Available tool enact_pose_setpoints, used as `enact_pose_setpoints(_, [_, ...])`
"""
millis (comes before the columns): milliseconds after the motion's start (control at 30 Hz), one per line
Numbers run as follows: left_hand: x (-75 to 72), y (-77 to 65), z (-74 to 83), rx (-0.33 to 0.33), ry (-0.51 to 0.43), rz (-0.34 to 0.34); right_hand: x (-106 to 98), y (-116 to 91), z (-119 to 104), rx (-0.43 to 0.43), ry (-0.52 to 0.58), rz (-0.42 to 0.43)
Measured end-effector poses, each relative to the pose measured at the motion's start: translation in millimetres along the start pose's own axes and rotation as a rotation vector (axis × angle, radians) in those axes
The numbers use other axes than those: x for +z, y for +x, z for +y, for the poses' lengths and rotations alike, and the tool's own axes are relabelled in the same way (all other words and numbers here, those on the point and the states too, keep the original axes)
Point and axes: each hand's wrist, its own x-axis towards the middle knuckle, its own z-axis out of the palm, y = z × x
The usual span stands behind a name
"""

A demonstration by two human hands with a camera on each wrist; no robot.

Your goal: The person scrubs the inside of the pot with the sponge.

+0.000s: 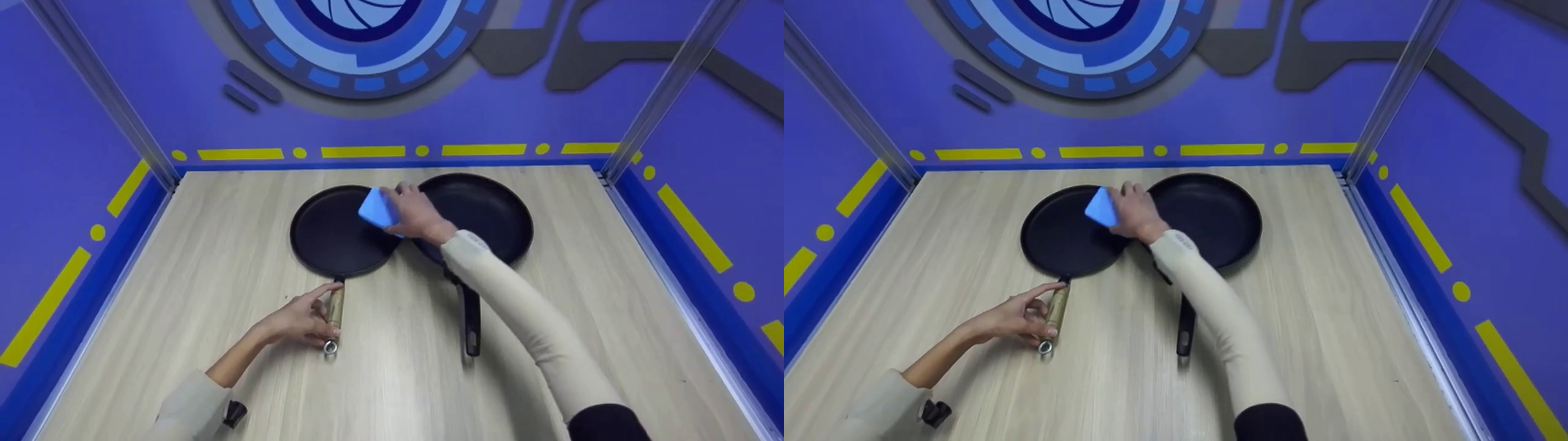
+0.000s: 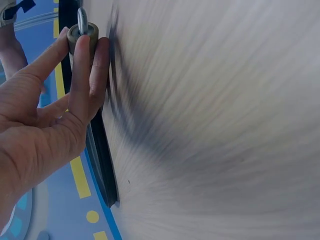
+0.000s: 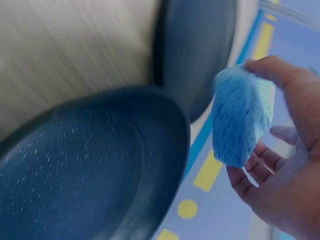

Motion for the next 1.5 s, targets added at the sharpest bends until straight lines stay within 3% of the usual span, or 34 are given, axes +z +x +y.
enact_pose_setpoints(100, [0.1,0.9,-0.4,-0.024,-0.006,0.000,16.5,6.7,-7.9,-0.055,-0.105,-0.060])
enact_pose_setpoints(233, [-0.2,3.7,1.6,-0.059,-0.003,0.017,30.0,12.7,-11.6,-0.104,-0.143,-0.131])
enact_pose_setpoints(367, [-0.1,4.9,4.8,-0.085,0.022,0.028,35.0,15.0,-12.6,-0.101,-0.149,-0.173])
enact_pose_setpoints(533, [-1.0,4.8,7.7,-0.105,0.057,0.056,38.5,16.4,-13.9,-0.085,-0.153,-0.156])
enact_pose_setpoints(767, [-1.1,4.2,8.6,-0.112,0.058,0.069,44.1,14.6,-19.7,-0.140,-0.103,-0.142])
enact_pose_setpoints(1033, [-1.8,3.7,7.6,-0.029,0.134,0.067,58.4,8.4,-31.8,-0.158,-0.106,-0.109])
enact_pose_setpoints(1367, [-1.7,2.8,8.6,-0.052,0.081,0.048,69.5,9.1,-52.8,-0.240,-0.048,-0.106])
enact_pose_setpoints(1500, [-2.6,2.2,8.3,-0.066,0.057,0.040,71.0,10.9,-62.4,-0.225,-0.064,-0.105])
